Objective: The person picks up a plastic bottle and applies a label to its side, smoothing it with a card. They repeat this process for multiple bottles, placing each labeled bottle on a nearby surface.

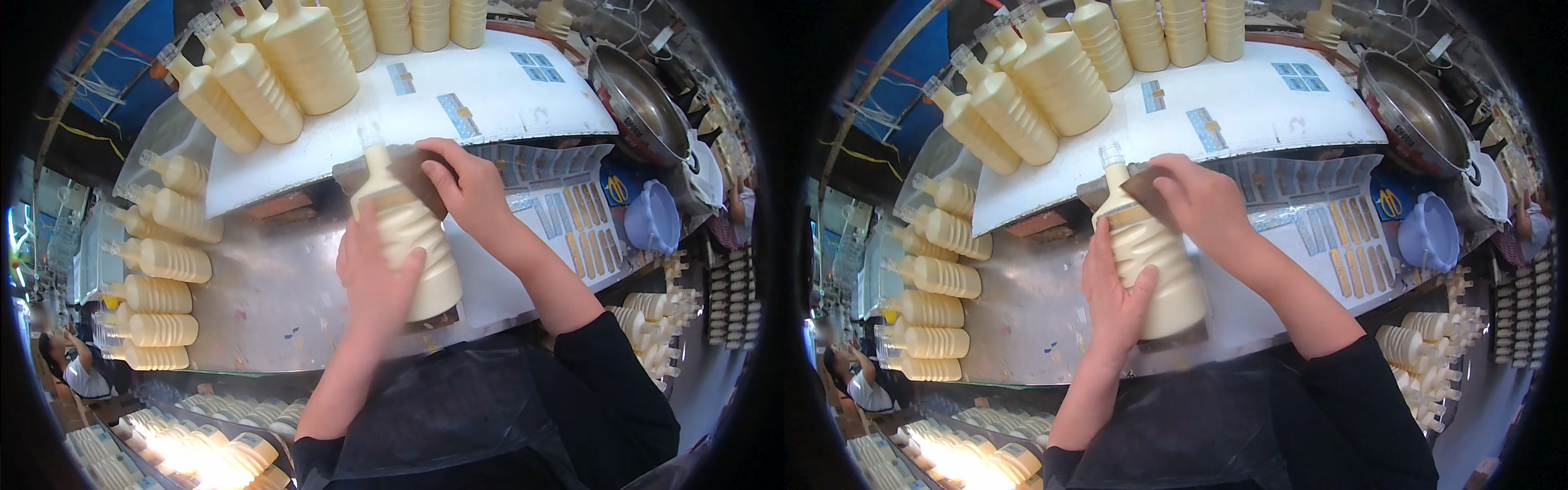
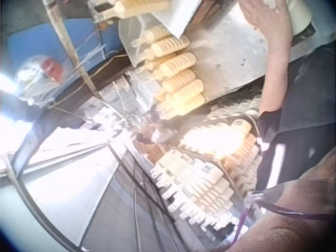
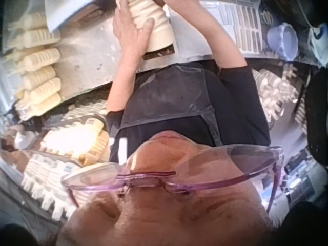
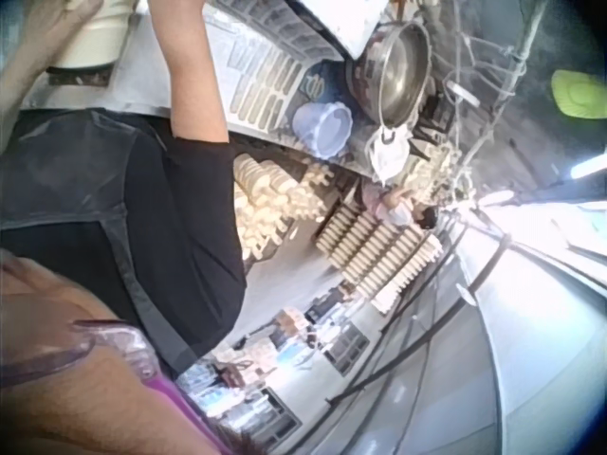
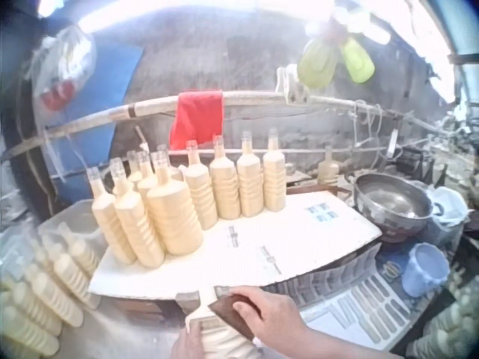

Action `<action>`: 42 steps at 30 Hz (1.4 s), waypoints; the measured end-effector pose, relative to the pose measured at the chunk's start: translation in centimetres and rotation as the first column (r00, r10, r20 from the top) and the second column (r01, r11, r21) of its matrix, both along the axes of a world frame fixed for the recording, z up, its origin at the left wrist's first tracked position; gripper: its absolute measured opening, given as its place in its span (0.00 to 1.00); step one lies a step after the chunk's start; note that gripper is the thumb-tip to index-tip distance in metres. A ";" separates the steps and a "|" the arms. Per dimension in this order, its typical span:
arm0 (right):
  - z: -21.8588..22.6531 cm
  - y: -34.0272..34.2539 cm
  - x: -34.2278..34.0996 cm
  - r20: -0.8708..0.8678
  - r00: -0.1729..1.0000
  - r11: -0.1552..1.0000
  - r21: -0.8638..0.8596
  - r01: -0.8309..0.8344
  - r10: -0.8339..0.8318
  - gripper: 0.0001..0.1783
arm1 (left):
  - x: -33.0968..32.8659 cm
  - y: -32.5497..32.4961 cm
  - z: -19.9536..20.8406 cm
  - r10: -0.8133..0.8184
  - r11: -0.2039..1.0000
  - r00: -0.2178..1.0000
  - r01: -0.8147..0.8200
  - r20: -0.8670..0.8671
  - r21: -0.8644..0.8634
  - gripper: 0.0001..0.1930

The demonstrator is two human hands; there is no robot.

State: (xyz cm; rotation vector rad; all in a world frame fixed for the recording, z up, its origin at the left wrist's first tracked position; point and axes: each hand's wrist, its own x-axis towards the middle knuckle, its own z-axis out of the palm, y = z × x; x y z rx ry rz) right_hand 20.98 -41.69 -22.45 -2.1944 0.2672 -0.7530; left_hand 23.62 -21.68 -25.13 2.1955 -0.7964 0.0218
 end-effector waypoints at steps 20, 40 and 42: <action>1.6 -4.3 -2.8 -0.155 0.979 0.991 -0.042 0.124 -0.130 0.13 | -3.5 1.9 -0.3 -0.027 0.981 0.912 -0.054 -0.409 -0.186 0.52; 2.3 -0.6 -6.4 -0.016 0.966 0.952 -0.166 -0.257 0.258 0.09 | -5.5 4.9 -5.2 -0.049 0.958 0.953 -0.039 -0.298 -0.283 0.52; 1.8 1.5 -7.7 0.046 0.875 0.772 -0.493 -0.400 0.483 0.11 | -5.1 5.5 -5.1 -0.093 0.962 0.958 0.017 -0.271 -0.271 0.54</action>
